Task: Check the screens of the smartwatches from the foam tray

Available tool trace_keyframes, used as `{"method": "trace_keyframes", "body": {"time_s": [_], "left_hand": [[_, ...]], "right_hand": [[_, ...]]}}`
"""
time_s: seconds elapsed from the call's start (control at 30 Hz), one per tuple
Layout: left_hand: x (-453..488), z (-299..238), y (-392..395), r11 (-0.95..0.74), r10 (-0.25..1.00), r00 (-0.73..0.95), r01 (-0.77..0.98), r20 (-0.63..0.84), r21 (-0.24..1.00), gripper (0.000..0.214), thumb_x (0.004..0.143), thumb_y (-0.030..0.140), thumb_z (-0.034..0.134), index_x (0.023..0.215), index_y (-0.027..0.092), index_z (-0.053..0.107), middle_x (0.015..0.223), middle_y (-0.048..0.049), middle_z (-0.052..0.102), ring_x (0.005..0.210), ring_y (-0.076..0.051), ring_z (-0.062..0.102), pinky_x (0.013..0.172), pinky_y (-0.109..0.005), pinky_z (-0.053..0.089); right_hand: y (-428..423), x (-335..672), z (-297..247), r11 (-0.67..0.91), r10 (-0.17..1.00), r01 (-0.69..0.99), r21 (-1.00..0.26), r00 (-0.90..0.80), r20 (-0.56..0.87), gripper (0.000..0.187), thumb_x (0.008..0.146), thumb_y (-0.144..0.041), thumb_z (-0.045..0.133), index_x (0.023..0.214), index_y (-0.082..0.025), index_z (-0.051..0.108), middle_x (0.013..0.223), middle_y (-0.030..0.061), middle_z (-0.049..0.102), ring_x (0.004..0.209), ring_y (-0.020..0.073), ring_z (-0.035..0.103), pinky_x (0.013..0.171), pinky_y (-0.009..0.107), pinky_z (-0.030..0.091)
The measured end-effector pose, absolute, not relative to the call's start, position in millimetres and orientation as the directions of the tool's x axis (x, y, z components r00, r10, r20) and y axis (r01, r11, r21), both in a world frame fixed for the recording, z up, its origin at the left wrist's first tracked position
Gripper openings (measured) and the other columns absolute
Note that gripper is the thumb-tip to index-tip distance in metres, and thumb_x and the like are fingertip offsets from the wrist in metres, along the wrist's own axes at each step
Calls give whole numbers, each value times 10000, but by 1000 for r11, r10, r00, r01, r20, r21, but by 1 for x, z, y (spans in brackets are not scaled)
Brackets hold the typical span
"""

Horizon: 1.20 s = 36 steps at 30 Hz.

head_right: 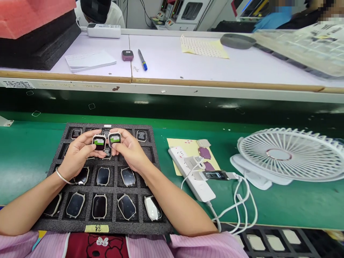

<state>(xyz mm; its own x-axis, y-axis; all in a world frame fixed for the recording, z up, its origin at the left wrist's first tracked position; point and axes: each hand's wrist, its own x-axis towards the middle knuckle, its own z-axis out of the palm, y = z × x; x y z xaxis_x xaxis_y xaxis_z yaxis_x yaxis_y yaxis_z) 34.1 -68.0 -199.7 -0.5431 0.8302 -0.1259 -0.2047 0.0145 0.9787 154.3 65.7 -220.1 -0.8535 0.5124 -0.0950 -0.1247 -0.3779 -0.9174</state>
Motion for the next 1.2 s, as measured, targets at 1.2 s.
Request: {"method": "trace_keyframes", "body": {"time_s": [1.2], "left_hand": [[14,-111,-43,-299,820,-526,-62,223,952,625,689,93,643,1303,198,592,1020,-26,692,699,-119,732,721,-282,635]], "right_hand": [[102,128,-126,-180,451,-399,-899,-846,285,291,863,-407,633,1094,-239,581,797,-10,685,586,140,657,573,300,506]]}}
